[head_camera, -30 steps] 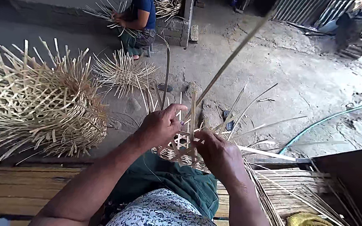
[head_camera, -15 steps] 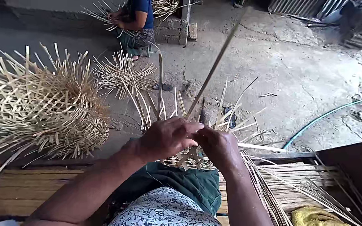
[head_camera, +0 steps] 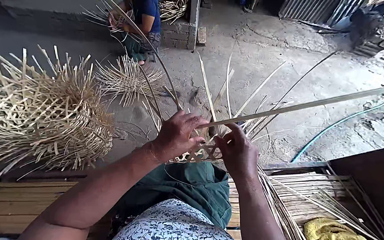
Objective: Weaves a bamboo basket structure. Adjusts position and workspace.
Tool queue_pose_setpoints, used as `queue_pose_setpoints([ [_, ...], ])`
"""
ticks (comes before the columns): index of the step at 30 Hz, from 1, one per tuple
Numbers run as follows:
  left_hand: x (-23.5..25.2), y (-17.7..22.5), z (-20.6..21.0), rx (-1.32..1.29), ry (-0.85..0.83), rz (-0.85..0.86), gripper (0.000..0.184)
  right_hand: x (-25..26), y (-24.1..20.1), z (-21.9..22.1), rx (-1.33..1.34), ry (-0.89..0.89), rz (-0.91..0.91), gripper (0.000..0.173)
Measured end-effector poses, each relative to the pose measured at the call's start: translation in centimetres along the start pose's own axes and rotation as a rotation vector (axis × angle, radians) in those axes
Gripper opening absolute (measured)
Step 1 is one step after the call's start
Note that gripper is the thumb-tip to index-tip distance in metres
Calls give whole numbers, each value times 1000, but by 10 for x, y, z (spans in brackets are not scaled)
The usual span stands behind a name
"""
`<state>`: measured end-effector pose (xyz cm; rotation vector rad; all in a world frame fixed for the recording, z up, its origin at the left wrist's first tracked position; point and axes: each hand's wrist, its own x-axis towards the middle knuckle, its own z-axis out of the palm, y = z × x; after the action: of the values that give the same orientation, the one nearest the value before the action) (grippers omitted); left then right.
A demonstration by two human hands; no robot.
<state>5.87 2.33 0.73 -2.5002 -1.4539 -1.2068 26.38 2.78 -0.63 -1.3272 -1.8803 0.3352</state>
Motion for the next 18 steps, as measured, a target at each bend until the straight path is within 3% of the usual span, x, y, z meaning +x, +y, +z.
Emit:
queue_pose_setpoints([
  [2,-2,2,0,-58,-14,-38,34,-5,-14,-5,-201,5,-46,33],
  [4,-2,5,-5,-125,-40,-68,27,-8,-23,-9,-207,-1,-64,29],
  [6,-5,0,-7,-233,-66,-111,22,0,-18,-13,43,-138,15,22],
  [8,-9,-13,-5,-338,-77,-152,20,13,4,-10,500,-332,125,15],
  [11,-13,-25,0,-327,-27,-176,22,20,23,0,909,-428,150,11],
  [13,-15,-26,6,-171,22,-124,23,15,21,-1,792,-385,-8,10],
  [16,-18,-19,12,112,44,-12,26,-5,-8,-4,115,-163,-284,24],
  [18,-19,-11,9,159,6,-13,25,-14,-20,-3,-199,-75,-318,28],
])
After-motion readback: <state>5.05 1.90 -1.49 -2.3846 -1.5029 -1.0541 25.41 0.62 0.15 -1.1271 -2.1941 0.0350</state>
